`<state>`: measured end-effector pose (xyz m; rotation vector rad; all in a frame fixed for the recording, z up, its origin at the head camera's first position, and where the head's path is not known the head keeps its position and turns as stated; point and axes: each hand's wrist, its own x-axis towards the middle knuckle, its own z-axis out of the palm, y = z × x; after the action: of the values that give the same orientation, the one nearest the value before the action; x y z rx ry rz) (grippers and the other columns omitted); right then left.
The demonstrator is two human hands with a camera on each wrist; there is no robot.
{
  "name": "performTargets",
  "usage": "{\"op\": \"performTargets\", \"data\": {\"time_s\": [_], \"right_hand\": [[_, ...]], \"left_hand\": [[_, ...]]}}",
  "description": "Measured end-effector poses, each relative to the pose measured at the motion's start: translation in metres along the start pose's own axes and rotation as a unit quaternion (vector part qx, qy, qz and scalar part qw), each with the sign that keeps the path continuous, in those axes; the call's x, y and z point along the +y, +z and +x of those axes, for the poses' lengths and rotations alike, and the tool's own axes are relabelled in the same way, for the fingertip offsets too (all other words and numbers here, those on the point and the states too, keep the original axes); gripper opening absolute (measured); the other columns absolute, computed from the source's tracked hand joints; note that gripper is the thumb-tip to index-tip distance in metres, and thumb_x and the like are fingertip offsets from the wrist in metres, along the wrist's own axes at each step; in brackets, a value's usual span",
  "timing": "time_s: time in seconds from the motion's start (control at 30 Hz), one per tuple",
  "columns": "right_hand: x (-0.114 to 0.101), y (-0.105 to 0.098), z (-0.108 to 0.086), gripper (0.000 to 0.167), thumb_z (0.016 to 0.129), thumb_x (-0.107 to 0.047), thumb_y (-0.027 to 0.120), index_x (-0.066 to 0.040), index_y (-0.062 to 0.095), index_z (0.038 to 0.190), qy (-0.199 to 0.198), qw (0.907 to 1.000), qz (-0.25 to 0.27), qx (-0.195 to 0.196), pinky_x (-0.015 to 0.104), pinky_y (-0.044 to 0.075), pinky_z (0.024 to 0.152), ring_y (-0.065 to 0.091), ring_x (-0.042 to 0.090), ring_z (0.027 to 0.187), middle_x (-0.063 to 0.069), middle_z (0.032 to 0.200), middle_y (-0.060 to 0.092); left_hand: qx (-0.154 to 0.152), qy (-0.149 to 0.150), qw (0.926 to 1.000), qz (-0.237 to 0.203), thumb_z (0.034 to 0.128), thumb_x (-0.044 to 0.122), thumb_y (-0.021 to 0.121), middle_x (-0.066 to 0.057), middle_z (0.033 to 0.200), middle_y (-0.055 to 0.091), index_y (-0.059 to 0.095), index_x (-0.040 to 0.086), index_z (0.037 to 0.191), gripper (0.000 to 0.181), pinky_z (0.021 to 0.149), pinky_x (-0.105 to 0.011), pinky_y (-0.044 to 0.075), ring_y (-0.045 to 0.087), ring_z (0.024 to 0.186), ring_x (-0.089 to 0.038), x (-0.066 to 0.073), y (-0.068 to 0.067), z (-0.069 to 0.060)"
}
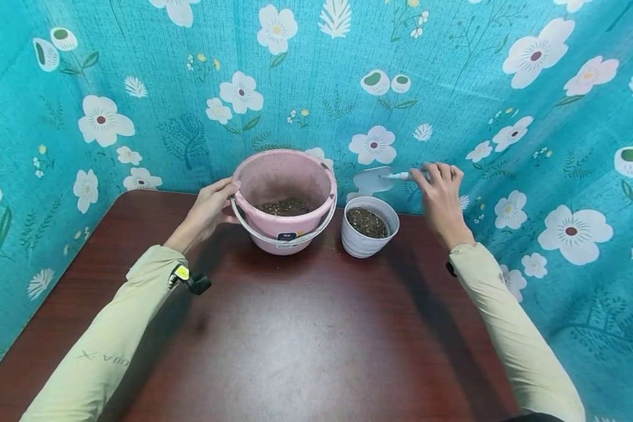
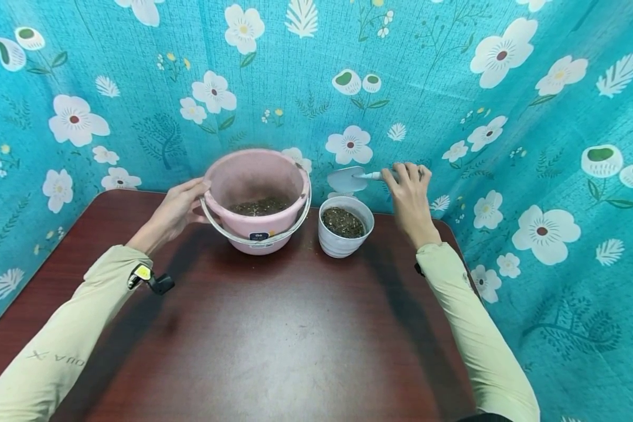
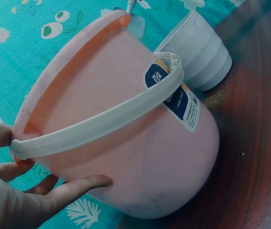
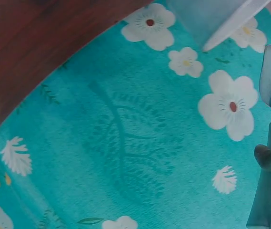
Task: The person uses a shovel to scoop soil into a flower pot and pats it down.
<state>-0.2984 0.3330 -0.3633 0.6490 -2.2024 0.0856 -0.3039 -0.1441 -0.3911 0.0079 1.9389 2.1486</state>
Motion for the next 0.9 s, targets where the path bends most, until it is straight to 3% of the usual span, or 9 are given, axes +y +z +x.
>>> {"op": "performTargets", "data": {"time_s": [0.27, 0.43, 0.63, 0.9], "right_hand": [[-0.020, 0.006, 0.029, 0.029, 0.108, 0.008, 0.044, 0.002, 0.070, 0.120, -0.011, 0.9998, 0.009, 0.010, 0.064, 0.030, 0.091, 0.046, 0.043, 0.102, 0.025, 0.114, 0.059], [-0.037, 0.013, 0.047, 0.031, 0.104, 0.013, 0.048, -0.001, 0.071, 0.119, -0.024, 0.9993, 0.010, 0.026, 0.061, 0.032, 0.091, 0.049, 0.041, 0.102, 0.023, 0.112, 0.061], [-0.058, 0.019, 0.064, 0.043, 0.099, 0.021, 0.043, -0.002, 0.070, 0.123, -0.052, 0.9985, 0.007, 0.012, 0.060, 0.033, 0.093, 0.049, 0.041, 0.106, 0.022, 0.116, 0.060], [-0.087, 0.032, 0.083, 0.044, 0.091, 0.020, 0.052, -0.003, 0.071, 0.124, -0.081, 0.9967, -0.002, -0.001, 0.057, 0.037, 0.096, 0.052, 0.037, 0.108, 0.018, 0.114, 0.061]], "left_hand": [[0.003, -0.001, 1.0000, -0.005, 0.1096, 0.032, 0.052, -0.019, 0.157, 0.037, 0.035, 0.008, 0.163, 0.061, 0.071, -0.030, 0.064, 0.045, 0.138, -0.035, 0.001, 0.000, 0.001], [0.002, -0.003, 1.0000, -0.001, 0.1097, 0.033, 0.052, -0.019, 0.156, 0.038, 0.035, 0.008, 0.163, 0.061, 0.072, -0.031, 0.065, 0.044, 0.141, -0.037, 0.001, 0.000, 0.000], [0.001, -0.003, 1.0000, -0.009, 0.1098, 0.032, 0.052, -0.019, 0.158, 0.038, 0.035, 0.008, 0.164, 0.061, 0.071, -0.032, 0.065, 0.042, 0.143, -0.038, 0.000, 0.000, 0.000], [0.007, 0.000, 1.0000, 0.002, 0.1094, 0.031, 0.052, -0.019, 0.151, 0.042, 0.035, 0.006, 0.163, 0.062, 0.070, -0.030, 0.064, 0.048, 0.136, -0.034, 0.000, 0.002, -0.001]]}}
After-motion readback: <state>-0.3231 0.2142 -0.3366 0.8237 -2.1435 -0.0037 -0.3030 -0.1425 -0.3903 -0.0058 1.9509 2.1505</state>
